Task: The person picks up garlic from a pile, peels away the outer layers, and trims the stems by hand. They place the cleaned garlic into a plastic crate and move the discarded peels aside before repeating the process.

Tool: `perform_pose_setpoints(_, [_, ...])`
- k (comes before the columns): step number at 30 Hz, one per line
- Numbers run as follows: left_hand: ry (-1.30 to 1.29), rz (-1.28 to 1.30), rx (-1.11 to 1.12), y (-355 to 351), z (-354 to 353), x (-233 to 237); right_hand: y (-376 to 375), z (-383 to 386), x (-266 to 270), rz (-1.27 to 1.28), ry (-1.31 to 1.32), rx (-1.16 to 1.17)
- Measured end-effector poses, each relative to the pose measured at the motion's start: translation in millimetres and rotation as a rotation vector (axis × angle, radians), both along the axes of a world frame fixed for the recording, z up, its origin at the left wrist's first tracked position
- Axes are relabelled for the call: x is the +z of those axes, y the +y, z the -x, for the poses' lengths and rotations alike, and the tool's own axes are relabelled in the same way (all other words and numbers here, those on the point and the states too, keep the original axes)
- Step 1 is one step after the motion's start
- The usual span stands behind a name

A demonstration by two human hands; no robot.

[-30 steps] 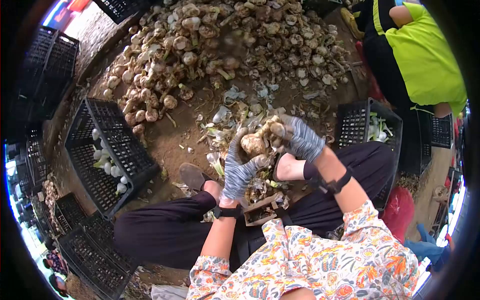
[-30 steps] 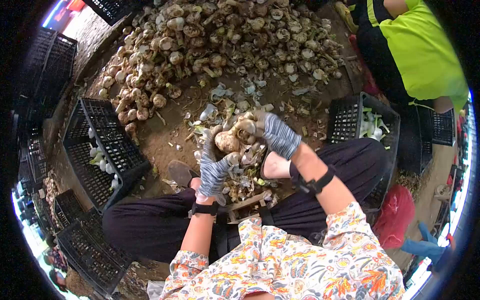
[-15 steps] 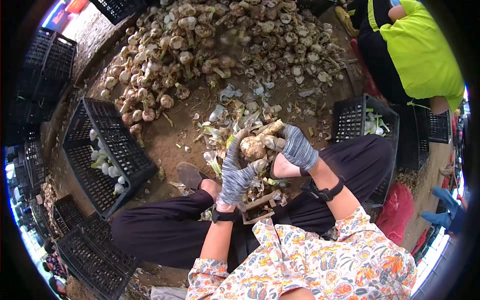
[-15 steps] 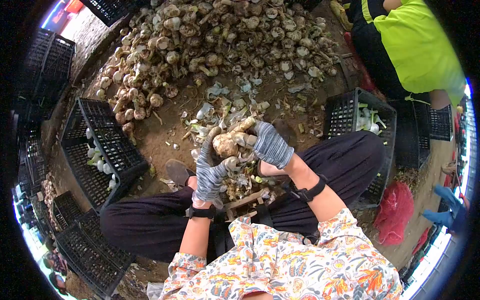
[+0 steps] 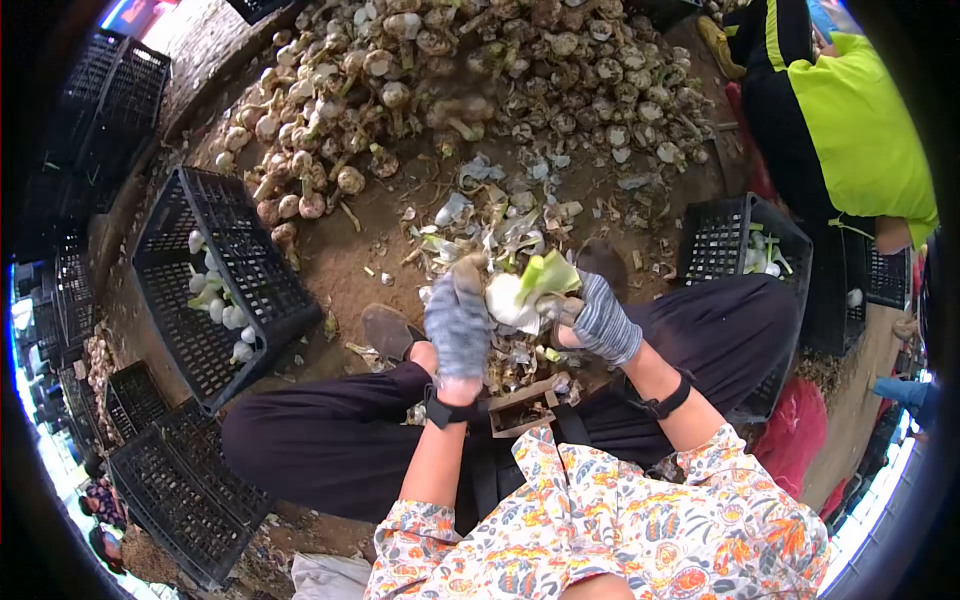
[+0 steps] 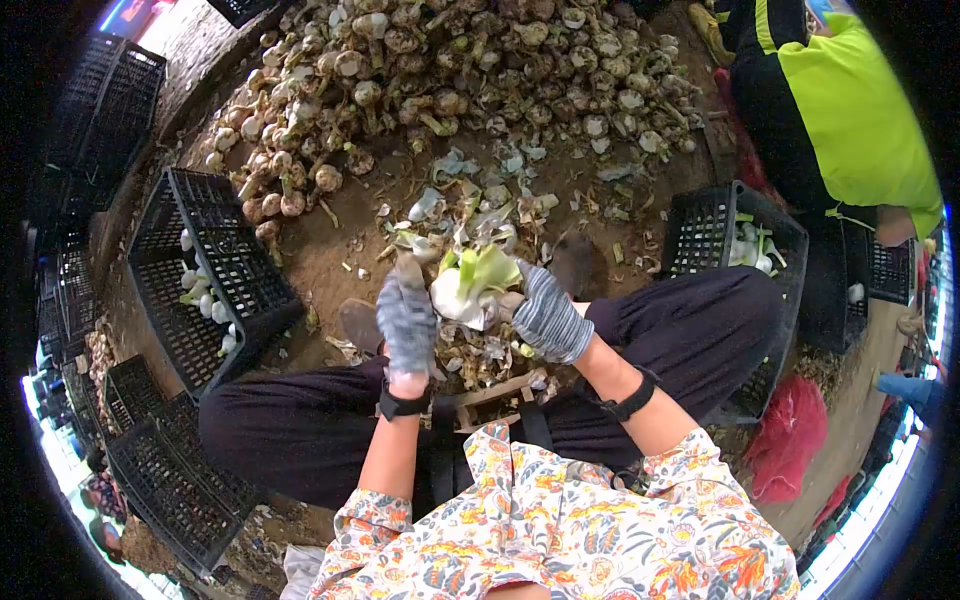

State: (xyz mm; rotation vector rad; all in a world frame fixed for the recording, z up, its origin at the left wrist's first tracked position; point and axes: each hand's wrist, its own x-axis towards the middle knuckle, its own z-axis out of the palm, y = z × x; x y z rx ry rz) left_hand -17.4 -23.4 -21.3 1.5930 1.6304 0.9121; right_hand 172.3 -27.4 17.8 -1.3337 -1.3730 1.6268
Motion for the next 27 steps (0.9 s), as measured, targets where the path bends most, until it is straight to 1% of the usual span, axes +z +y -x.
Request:
perform_pose_setpoints(1, [-0.124, -0.196, 0.16, 4, -10, 34, 0, -2, -7, -0.172, -0.127, -0.022])
perform_pose_setpoints(2, [-0.127, -0.2, 0.025, 3, -10, 50, 3, -2, -9, -0.178, -0.132, -0.021])
perform_pose_setpoints(3, [-0.128, -0.195, -0.114, 0, -10, 63, 2, -1, -10, -0.264, -0.136, -0.032])
perform_pose_setpoints(4, [-0.095, -0.09, -0.181, 1, -12, 73, 0, 1, -11, -0.348, -0.138, -0.042])
perform_pose_setpoints(5, [-0.095, -0.087, -0.18, 0, -10, 61, -3, 4, -13, -0.345, -0.138, -0.041])
perform_pose_setpoints(7, [-0.654, 0.172, -0.082, -3, -5, 28, -7, 9, -15, 0.139, 0.288, -0.263])
perform_pose_setpoints(8, [-0.74, 0.24, -0.081, -2, -4, 31, 2, 7, 7, 0.167, 0.216, -0.147])
perform_pose_setpoints(9, [-0.742, 0.246, -0.078, -2, -4, 36, 4, 6, 5, 0.173, 0.214, -0.147])
perform_pose_setpoints(11, [-0.84, 0.32, -0.074, -1, 0, 44, 7, 9, 5, 0.216, 0.433, -0.206])
perform_pose_setpoints(12, [-0.813, 0.313, -0.123, -1, 5, 39, 11, 15, 19, 0.246, 0.497, -0.287])
perform_pose_setpoints(13, [-0.814, 0.315, -0.124, -1, 9, 40, 12, 13, 17, 0.247, 0.496, -0.289])
perform_pose_setpoints(15, [-0.916, 0.349, -0.168, 1, 15, 47, 17, 7, 12, 0.454, 0.657, -0.452])
perform_pose_setpoints(16, [-0.912, 0.368, -0.221, 3, 20, 51, 19, 11, 10, 0.498, 0.592, -0.528])
perform_pose_setpoints(17, [-0.913, 0.372, -0.222, 4, 24, 49, 20, 9, 10, 0.5, 0.591, -0.531])
perform_pose_setpoints(19, [-0.953, 0.367, -0.322, 6, 29, 40, 23, 5, 8, 0.821, 0.722, -0.428])
perform_pose_setpoints(20, [-0.987, 0.301, -0.353, 6, 28, 25, 21, 8, -2, 0.89, 0.807, -0.468])
perform_pose_setpoints(21, [-0.985, 0.3, -0.352, 4, 22, 28, 17, 9, -11, 0.89, 0.809, -0.467])
perform_pose_setpoints(23, [-1.453, 0.458, 0.138, -2, 6, 37, 11, 13, -20, 0.857, 0.708, -0.45])
perform_pose_setpoints(24, [-1.599, 0.534, 0.174, -4, 7, 25, 5, 15, -11, 0.769, 0.591, -0.359])
perform_pose_setpoints(25, [-1.744, 0.5, 0.236, -2, 2, 13, -1, 11, 2, 0.77, 0.62, -0.232])
perform_pose_setpoints(27, [-1.786, 0.574, 0.341, -1, 4, -7, 7, -2, 32, 0.781, 0.799, -0.188])
